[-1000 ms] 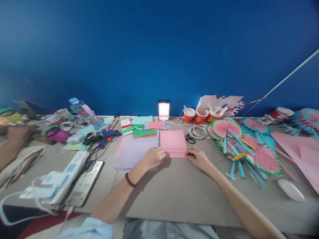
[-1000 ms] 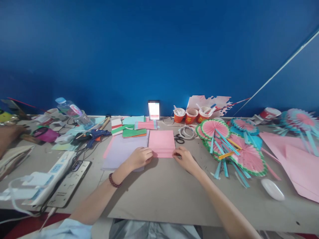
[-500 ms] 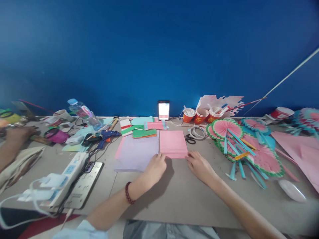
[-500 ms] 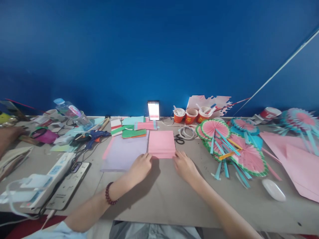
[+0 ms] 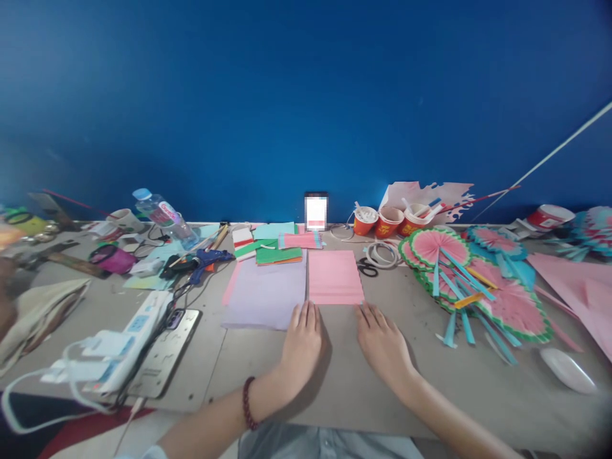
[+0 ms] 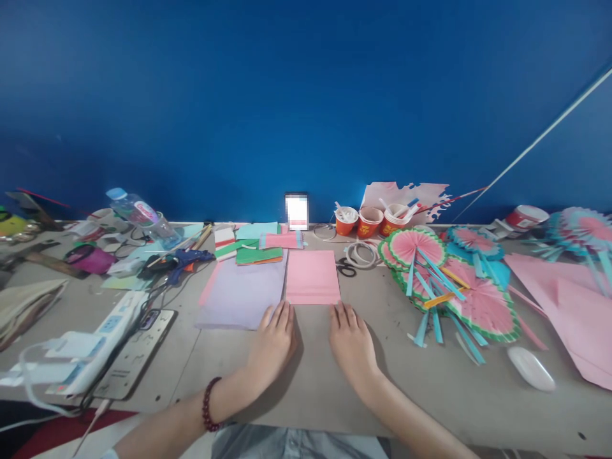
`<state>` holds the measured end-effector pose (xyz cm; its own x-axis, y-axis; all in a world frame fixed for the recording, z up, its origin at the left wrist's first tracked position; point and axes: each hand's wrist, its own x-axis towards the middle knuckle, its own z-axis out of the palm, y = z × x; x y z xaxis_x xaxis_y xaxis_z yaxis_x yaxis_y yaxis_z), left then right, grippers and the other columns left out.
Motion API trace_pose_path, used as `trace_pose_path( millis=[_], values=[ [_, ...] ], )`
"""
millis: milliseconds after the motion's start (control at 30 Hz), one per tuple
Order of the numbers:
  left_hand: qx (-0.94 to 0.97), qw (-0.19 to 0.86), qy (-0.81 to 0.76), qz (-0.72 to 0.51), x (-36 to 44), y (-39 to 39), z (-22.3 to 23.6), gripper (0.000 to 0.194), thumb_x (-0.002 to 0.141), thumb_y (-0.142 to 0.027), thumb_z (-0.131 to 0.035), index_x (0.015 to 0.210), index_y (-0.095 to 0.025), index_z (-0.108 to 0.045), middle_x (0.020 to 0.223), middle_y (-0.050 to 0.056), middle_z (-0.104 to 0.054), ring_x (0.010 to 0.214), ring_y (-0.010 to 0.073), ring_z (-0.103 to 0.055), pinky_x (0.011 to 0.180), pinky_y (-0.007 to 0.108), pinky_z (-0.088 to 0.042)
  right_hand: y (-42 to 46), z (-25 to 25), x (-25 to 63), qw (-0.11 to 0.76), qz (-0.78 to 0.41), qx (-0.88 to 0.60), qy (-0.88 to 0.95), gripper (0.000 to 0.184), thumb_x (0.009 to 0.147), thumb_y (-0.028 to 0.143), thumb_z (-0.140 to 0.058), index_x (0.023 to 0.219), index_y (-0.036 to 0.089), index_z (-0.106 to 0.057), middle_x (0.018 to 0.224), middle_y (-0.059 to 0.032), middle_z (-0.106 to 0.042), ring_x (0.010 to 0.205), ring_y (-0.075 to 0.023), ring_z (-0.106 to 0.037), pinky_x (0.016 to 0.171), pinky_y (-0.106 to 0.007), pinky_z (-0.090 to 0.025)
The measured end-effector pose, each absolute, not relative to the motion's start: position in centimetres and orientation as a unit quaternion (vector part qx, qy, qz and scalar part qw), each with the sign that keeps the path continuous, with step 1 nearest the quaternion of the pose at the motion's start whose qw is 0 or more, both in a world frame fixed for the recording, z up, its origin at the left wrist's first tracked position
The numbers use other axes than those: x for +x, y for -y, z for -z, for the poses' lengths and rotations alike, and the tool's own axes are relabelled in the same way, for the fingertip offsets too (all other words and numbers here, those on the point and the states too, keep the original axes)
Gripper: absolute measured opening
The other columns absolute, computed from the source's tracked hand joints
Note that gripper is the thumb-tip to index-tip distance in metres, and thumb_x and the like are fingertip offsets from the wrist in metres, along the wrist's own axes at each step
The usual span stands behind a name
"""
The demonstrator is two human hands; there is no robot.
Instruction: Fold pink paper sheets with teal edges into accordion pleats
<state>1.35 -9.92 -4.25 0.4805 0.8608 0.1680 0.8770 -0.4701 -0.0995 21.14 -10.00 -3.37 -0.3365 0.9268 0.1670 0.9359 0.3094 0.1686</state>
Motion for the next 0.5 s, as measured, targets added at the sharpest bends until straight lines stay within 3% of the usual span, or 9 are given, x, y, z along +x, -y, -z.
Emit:
trace_pose_path(
  millis=[233, 500],
  values=[
    [-0.848, 0.068, 0.522, 0.068, 0.9, 10.7, 4.3, 0.054, 0.077, -0.003, -0.039, 0.130, 0.001, -0.047, 0.137, 0.024, -0.046, 0.129, 0.0302, -0.043, 0.107, 0.047, -0.037, 10.4, 2.9, 20.8, 0.052, 0.082, -0.606, 0.789, 0.043, 0.083, 0.008, -0.045, 0.124, 0.011, -0.058, 0.128, -0.0179, -0.058, 0.114, -0.0311, -0.057, 0.090, -0.045, -0.048],
    [-0.811, 0.065, 0.570, 0.115, 1.9, 10.8, 3.0, 0.046, 0.084, -0.016, -0.042, 0.128, -0.006, -0.050, 0.129, 0.016, -0.057, 0.121, 0.0258, -0.050, 0.105, 0.044, -0.035, 11.2, 3.8, 20.1, 0.072, 0.047, -0.649, 0.756, 0.045, 0.089, 0.015, -0.038, 0.131, 0.010, -0.051, 0.137, -0.0127, -0.051, 0.125, -0.0279, -0.048, 0.101, -0.043, -0.039]
  ],
)
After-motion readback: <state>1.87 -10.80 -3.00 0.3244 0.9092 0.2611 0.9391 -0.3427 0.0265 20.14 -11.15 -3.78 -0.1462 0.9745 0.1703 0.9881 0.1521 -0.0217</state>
